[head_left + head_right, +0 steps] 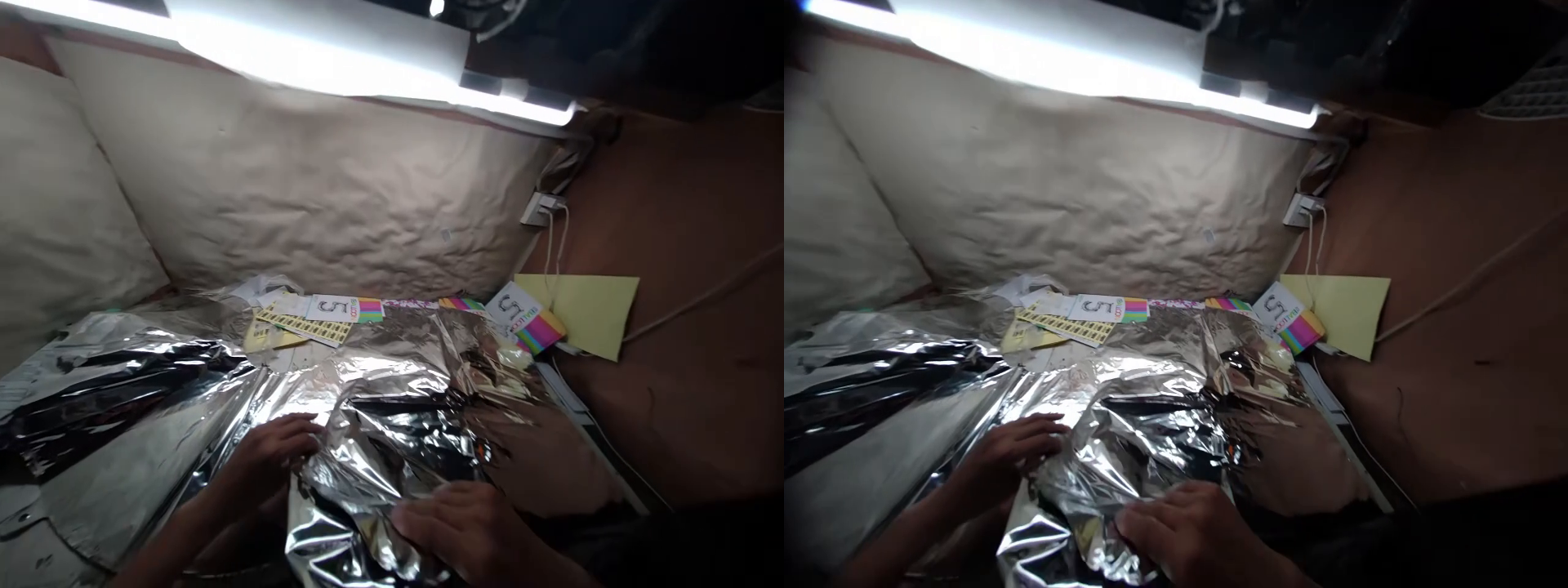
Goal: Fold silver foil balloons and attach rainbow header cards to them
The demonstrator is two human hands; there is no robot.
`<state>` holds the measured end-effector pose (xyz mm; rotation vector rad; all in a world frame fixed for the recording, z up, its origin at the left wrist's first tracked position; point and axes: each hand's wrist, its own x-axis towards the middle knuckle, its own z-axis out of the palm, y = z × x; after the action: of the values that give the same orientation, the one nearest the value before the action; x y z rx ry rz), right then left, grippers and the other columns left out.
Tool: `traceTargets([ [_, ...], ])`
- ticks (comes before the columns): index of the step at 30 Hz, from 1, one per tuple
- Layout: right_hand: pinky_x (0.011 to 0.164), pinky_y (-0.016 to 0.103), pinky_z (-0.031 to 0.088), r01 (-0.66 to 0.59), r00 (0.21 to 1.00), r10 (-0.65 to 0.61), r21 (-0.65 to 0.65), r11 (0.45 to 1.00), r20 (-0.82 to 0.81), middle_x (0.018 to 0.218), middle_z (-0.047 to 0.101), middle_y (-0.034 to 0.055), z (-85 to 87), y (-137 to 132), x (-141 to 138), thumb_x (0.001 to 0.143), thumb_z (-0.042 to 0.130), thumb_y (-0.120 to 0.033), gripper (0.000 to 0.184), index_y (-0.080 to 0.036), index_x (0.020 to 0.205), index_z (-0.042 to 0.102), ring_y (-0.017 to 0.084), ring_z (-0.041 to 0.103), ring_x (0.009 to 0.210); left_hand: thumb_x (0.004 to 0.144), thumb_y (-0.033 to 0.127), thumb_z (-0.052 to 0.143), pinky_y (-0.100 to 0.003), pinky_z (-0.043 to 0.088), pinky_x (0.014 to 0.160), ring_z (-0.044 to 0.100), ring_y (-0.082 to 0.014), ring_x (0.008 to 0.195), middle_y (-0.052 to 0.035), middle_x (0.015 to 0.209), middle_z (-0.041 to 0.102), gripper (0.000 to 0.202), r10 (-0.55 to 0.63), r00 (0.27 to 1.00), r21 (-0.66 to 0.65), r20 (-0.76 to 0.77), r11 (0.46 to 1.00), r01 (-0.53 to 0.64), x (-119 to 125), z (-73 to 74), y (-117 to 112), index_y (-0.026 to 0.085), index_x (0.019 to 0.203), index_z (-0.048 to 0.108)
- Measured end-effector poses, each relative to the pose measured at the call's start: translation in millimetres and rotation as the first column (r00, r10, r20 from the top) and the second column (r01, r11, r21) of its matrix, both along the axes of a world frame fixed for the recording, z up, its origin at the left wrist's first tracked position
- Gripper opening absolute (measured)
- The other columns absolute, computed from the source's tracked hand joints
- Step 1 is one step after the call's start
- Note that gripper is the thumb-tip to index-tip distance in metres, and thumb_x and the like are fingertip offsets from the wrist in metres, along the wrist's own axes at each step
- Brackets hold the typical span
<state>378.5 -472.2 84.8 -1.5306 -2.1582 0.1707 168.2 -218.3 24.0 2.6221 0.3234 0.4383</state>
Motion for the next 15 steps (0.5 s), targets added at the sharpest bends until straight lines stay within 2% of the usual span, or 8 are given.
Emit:
traceTargets([
  [2, 0.083, 0.027, 0.051, -0.004, 1.000, 0.004, -0.026, 1.000, 0.001, 0.104, 0.075, 0.0055, 1.2, 4, -7, 0.100, 0.045, -0.028, 0.026, -0.021, 0.122, 0.059, 0.016, 0.071, 0.090, 0.086, 0.022, 0.058, -0.036, 0.051, 0.099, 0.061, -0.0258, 0.121, -0.0027, 0.122, 0.071, 0.028, 0.020, 1.000, 0.007, -0.025, 1.000, -0.019, -5, -2.8, 9, 0.033, 0.105, 0.075],
  [4, 0.086, 0.028, 0.050, -0.002, 1.000, 0.001, -0.053, 0.999, -0.012, 0.113, 0.073, 0.0059, -1.8, 4, -10, 0.101, 0.045, -0.028, 0.029, -0.021, 0.127, 0.055, 0.016, 0.070, 0.094, 0.080, 0.023, 0.064, -0.038, 0.050, 0.101, 0.058, -0.0274, 0.125, -0.0010, 0.129, 0.067, 0.037, -0.037, 0.997, -0.012, -0.064, 0.999, 0.037, -10, -11.1, 14, 0.038, 0.113, 0.072],
  [7, 0.086, 0.030, 0.051, 0.035, 0.997, -0.037, -0.024, 0.999, -0.062, 0.120, 0.070, 0.0100, -8.2, -4, -10, 0.099, 0.047, -0.030, 0.037, -0.017, 0.134, 0.049, 0.019, 0.069, 0.099, 0.072, 0.018, 0.069, -0.037, 0.048, 0.104, 0.055, -0.0284, 0.128, 0.0014, 0.128, 0.066, 0.043, -0.157, 0.985, -0.043, -0.073, 0.987, 0.154, -19, -29.3, 16, 0.041, 0.108, 0.074],
  [10, 0.094, 0.032, 0.048, 0.080, 0.989, -0.082, -0.021, 0.997, -0.122, 0.122, 0.068, 0.0130, -12.6, -15, -3, 0.096, 0.051, -0.034, 0.044, -0.015, 0.135, 0.047, 0.020, 0.065, 0.109, 0.073, 0.019, 0.070, -0.035, 0.047, 0.104, 0.056, -0.0264, 0.127, 0.0013, 0.126, 0.068, 0.042, -0.213, 0.977, -0.029, -0.029, 0.977, 0.212, -26, -41.1, 15, 0.039, 0.110, 0.073],
  [12, 0.103, 0.035, 0.044, 0.082, 0.991, -0.089, -0.081, 0.993, -0.098, 0.129, 0.065, 0.0137, -17.3, -22, 5, 0.094, 0.056, -0.038, 0.049, -0.016, 0.136, 0.048, 0.022, 0.061, 0.118, 0.077, 0.024, 0.070, -0.031, 0.049, 0.102, 0.058, -0.0243, 0.125, 0.0015, 0.125, 0.068, 0.037, -0.234, 0.972, -0.020, -0.013, 0.972, 0.234, -27, -40.1, 14, 0.038, 0.112, 0.072],
  [15, 0.115, 0.046, 0.030, 0.104, 0.994, -0.106, -0.195, 0.975, -0.002, 0.144, 0.053, 0.0145, -33.0, -29, 18, 0.090, 0.061, -0.040, 0.059, -0.017, 0.142, 0.046, 0.028, 0.046, 0.135, 0.083, 0.029, 0.068, -0.029, 0.049, 0.102, 0.057, -0.0232, 0.126, 0.0016, 0.127, 0.067, 0.028, -0.214, 0.975, -0.026, -0.061, 0.977, 0.213, -27, -29.3, 12, 0.036, 0.109, 0.072],
])
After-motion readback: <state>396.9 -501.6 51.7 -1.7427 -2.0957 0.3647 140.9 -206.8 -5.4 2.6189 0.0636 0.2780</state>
